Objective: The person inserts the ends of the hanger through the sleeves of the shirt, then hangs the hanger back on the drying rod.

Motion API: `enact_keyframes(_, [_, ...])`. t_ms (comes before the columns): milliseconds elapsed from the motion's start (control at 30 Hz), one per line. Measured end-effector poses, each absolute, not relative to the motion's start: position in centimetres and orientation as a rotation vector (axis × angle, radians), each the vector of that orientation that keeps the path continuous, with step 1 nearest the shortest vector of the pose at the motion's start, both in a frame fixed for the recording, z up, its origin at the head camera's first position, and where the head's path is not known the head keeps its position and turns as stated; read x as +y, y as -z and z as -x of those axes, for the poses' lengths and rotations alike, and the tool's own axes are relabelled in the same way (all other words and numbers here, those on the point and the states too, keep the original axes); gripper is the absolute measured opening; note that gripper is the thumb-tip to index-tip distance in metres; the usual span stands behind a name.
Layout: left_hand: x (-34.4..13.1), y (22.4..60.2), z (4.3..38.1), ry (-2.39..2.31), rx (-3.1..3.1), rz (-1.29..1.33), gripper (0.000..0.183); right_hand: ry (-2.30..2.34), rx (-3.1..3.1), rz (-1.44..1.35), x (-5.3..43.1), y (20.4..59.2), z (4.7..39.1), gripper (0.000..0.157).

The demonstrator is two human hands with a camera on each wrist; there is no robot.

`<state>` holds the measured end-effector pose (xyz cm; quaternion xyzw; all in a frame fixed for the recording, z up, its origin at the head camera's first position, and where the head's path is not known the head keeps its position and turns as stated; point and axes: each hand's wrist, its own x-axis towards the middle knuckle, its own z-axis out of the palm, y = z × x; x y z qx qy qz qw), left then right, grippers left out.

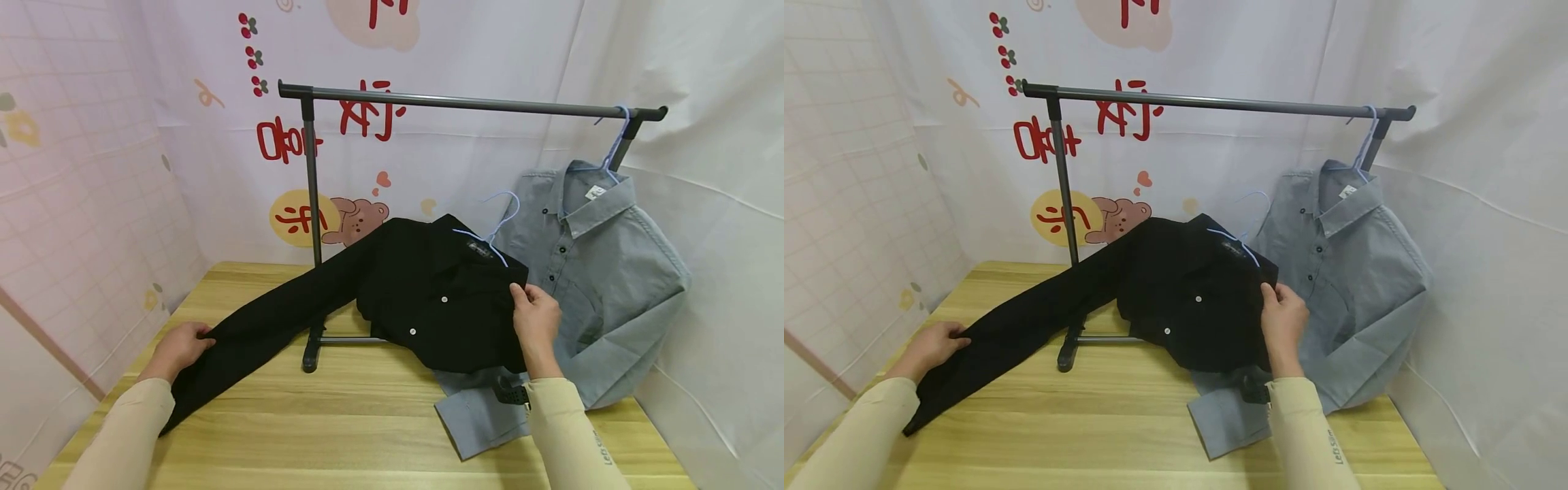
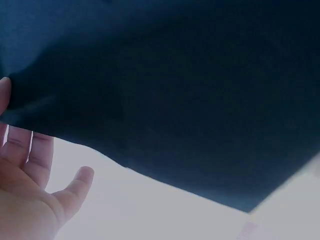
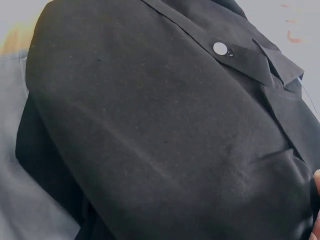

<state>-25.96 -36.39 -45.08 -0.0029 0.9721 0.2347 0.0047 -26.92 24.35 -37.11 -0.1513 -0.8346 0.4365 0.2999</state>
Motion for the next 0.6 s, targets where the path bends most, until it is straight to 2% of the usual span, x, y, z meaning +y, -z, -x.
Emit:
enact_keyframes(200, [-36.3, 45.0, 26.1, -0.719, 3.043, -0.017, 0.024, -1.149, -2.194, 0.493, 24.8, 37.7, 26.7, 0.038])
enact_keyframes(367, [-36.1, 45.0, 26.2, -0.707, 3.034, -0.038, 0.025, -1.190, -2.157, 0.554, 25.2, 38.2, 26.6, 0.036])
enact_keyframes(600, [-35.4, 45.1, 26.5, -0.668, 3.005, -0.092, 0.013, -1.260, -2.140, 0.614, 25.2, 38.5, 26.3, 0.034])
